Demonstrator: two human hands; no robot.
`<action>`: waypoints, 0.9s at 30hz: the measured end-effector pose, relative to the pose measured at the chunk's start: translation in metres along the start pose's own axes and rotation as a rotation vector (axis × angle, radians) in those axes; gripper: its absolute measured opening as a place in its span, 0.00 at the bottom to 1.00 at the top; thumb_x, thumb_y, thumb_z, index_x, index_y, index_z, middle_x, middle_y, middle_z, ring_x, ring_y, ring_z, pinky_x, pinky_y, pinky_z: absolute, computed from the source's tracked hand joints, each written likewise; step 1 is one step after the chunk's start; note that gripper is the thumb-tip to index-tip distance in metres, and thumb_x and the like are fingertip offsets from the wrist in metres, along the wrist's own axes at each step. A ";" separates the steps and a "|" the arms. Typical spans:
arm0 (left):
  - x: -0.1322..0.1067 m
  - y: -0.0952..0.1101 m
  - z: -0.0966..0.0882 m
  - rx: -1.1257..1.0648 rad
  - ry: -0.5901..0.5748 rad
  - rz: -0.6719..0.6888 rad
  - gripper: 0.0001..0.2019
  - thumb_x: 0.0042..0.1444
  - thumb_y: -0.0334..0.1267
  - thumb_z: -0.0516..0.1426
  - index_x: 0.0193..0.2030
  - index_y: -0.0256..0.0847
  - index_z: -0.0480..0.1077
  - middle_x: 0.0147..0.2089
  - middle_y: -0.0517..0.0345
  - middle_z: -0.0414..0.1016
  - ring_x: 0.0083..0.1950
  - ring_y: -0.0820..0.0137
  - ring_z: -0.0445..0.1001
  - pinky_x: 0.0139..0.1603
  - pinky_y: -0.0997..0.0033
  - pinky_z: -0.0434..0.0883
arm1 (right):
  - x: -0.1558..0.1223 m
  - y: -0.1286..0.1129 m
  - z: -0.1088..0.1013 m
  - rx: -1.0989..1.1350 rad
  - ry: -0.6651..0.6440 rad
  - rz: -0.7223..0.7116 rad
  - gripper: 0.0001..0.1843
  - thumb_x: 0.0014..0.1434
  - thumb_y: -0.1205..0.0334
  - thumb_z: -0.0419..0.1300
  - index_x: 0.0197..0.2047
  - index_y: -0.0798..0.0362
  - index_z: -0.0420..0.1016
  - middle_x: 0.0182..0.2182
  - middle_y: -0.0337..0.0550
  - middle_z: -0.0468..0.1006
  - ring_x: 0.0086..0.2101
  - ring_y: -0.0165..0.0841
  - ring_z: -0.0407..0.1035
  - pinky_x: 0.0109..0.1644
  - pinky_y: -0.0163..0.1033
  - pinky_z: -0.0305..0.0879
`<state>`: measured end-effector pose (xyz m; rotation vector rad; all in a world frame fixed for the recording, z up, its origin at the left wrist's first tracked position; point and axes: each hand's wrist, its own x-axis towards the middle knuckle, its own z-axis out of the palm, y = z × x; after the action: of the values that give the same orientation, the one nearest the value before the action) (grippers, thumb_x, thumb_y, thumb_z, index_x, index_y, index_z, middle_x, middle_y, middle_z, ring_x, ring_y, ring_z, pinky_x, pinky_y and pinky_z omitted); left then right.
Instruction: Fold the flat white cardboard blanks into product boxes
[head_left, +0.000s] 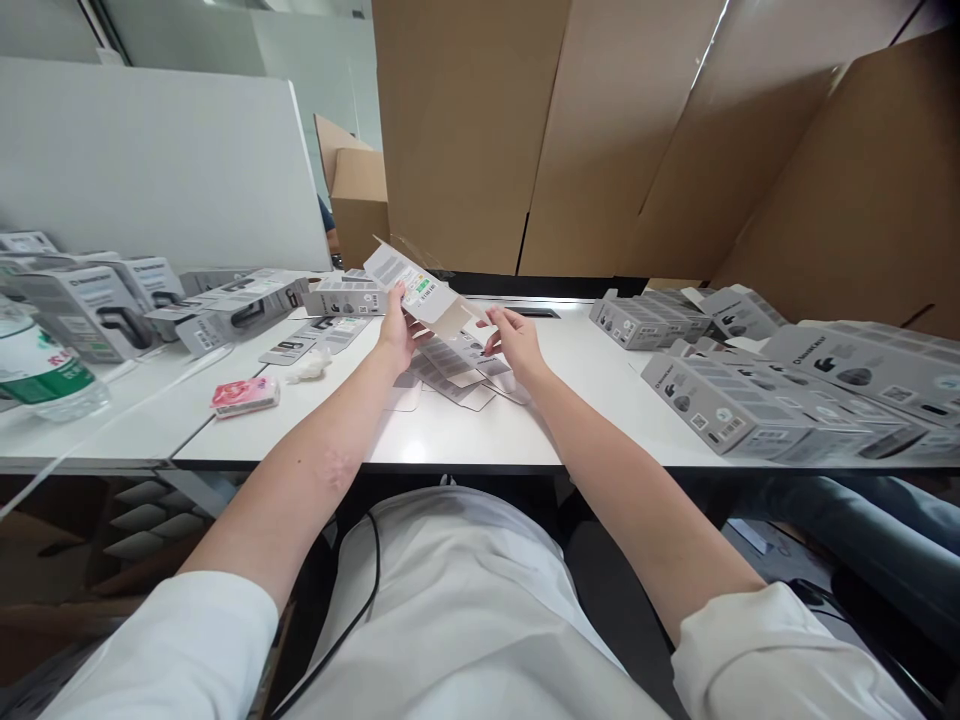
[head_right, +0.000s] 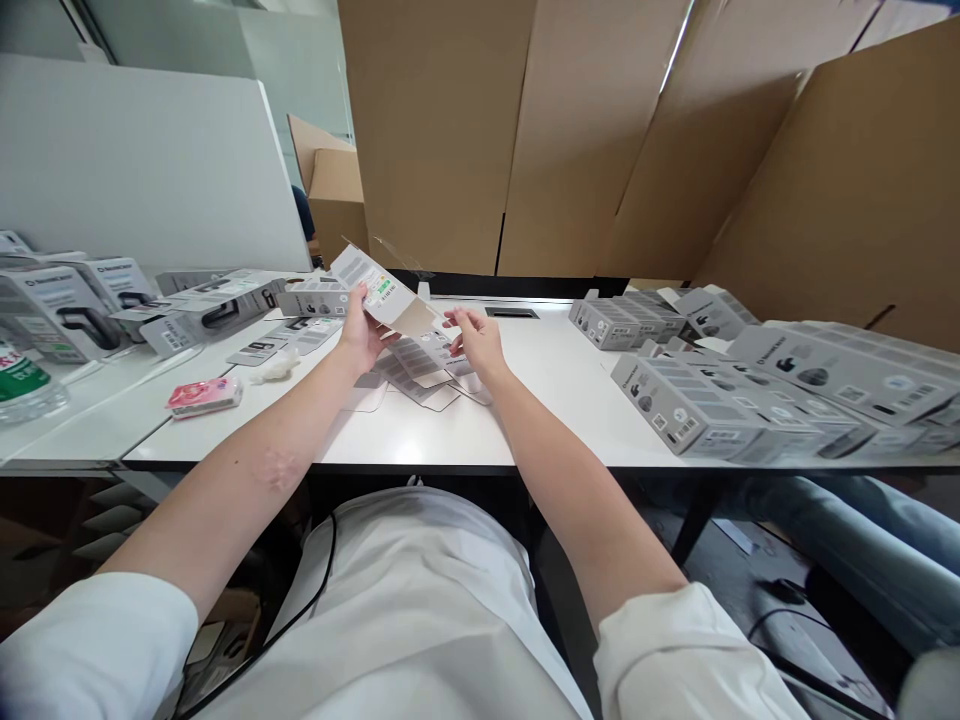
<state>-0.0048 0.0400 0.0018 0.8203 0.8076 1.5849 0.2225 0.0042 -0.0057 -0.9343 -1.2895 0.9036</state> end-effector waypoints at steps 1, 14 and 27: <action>0.000 0.001 0.000 -0.004 0.005 -0.017 0.33 0.63 0.77 0.69 0.54 0.49 0.80 0.49 0.49 0.90 0.52 0.54 0.88 0.50 0.58 0.82 | 0.001 0.002 -0.001 -0.016 0.002 0.005 0.29 0.71 0.30 0.81 0.46 0.50 0.91 0.48 0.46 0.91 0.24 0.25 0.72 0.30 0.38 0.81; -0.011 0.008 0.004 0.094 -0.086 -0.065 0.45 0.59 0.87 0.65 0.63 0.51 0.81 0.48 0.45 0.91 0.56 0.45 0.90 0.54 0.49 0.85 | -0.005 -0.006 0.002 -0.144 -0.059 -0.007 0.40 0.42 0.21 0.90 0.40 0.47 0.90 0.33 0.41 0.85 0.24 0.30 0.68 0.32 0.43 0.75; -0.007 0.005 0.000 0.141 -0.208 -0.100 0.48 0.57 0.87 0.67 0.68 0.50 0.81 0.49 0.44 0.92 0.56 0.44 0.91 0.59 0.48 0.82 | -0.007 -0.006 0.002 -0.195 -0.090 0.023 0.40 0.50 0.17 0.85 0.34 0.46 0.85 0.20 0.35 0.71 0.23 0.34 0.68 0.32 0.43 0.72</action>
<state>-0.0063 0.0319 0.0054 1.0125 0.8024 1.3414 0.2198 -0.0046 -0.0022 -1.0721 -1.4660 0.8570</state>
